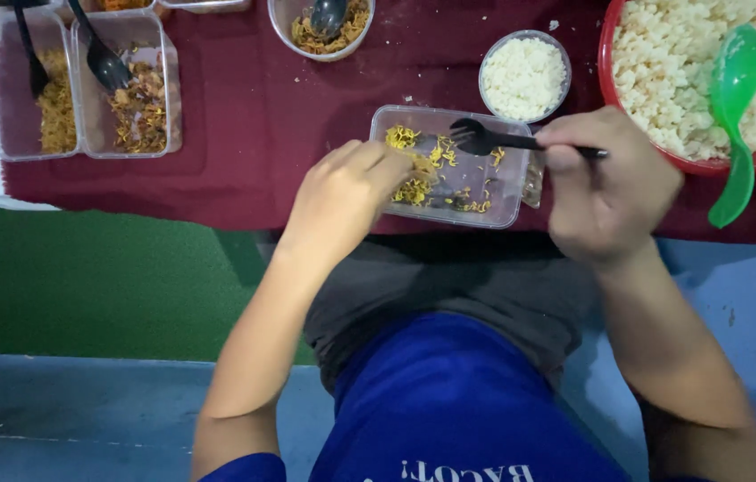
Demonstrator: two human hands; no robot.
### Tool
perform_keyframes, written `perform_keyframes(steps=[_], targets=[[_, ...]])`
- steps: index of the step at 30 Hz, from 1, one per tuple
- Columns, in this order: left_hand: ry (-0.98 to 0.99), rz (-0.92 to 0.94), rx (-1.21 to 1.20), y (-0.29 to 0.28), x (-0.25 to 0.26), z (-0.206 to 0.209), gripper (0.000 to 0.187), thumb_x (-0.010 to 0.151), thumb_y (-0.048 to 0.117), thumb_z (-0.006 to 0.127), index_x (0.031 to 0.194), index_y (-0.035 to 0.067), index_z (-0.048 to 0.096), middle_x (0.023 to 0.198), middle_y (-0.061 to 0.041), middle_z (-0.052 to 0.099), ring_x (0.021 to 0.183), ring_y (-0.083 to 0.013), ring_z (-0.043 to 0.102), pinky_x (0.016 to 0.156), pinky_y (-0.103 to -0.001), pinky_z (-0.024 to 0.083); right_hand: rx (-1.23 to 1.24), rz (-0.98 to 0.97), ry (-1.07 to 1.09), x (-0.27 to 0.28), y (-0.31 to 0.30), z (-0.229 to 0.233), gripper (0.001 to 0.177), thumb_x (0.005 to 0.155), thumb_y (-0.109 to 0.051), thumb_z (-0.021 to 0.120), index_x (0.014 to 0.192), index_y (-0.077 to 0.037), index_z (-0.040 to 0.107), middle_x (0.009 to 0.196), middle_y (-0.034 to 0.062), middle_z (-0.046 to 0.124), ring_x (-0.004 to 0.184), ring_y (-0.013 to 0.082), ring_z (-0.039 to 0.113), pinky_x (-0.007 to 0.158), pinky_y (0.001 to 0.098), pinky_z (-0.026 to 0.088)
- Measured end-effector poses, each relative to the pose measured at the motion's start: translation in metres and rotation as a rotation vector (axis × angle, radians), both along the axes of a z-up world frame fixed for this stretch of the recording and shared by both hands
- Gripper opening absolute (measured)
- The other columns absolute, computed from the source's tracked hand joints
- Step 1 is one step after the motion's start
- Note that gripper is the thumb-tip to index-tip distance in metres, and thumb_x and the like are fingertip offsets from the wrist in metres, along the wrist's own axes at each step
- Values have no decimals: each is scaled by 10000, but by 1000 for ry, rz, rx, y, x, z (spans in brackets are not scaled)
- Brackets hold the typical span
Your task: Packaging food items by scooping toppings into bags, wrapping a food ball in paper, and placing them into a box.
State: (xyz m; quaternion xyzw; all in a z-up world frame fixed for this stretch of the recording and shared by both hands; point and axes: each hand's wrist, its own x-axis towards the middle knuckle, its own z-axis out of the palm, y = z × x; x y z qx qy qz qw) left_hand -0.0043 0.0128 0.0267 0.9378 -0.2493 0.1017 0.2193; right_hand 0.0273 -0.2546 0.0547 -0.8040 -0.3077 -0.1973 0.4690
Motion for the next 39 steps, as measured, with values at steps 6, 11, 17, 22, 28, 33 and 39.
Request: perform_keyframes(steps=[6,11,17,22,28,33,39], targets=[[-216,126,-139,5,-2,2,108,1042,184,654,974,118,707,904,-19,619,821,-213,669,713,-295,588,-42,-1,-9,3,6,-66,84,1053,26,701,1047,95,748,945,222,736,874,441,723,789,483,579],[-271,170,-240,1,-2,-14,43,1018,113,684,997,90,713,934,-38,657,884,-238,709,783,-318,614,119,-55,195,-9,3,-66,121,1076,54,637,1040,108,740,742,194,693,690,309,708,649,387,575],[-268,232,-307,-3,-3,-19,21,1007,88,702,1016,70,700,943,-40,666,873,-241,718,742,-333,624,142,-140,253,-15,5,-61,170,1127,51,576,1049,151,689,729,239,672,664,285,702,596,381,575],[-245,244,-335,-9,-5,-19,29,999,66,703,1019,46,695,933,-72,668,847,-264,719,661,-331,630,241,-117,577,-24,27,-62,135,1080,31,582,1083,95,701,800,241,728,694,233,746,626,324,620],[-227,248,-375,-8,-4,-16,63,989,44,714,1049,43,696,934,-83,676,840,-269,723,631,-316,629,420,-100,912,-17,22,-66,188,1082,4,504,1148,103,651,976,262,720,889,228,756,765,268,649],[-237,242,-387,-6,-3,-9,33,993,56,708,1025,63,702,921,-59,677,865,-279,725,712,-360,635,537,-196,896,-12,-3,-75,183,1113,-29,507,1188,91,624,953,269,713,818,234,777,704,250,670],[-192,184,-294,-10,-4,-10,73,1000,65,746,1026,42,681,1065,-93,696,915,-285,665,838,-383,574,660,-307,948,-7,-30,-71,108,1114,-102,582,1125,-7,633,830,165,700,749,190,755,667,196,630]])
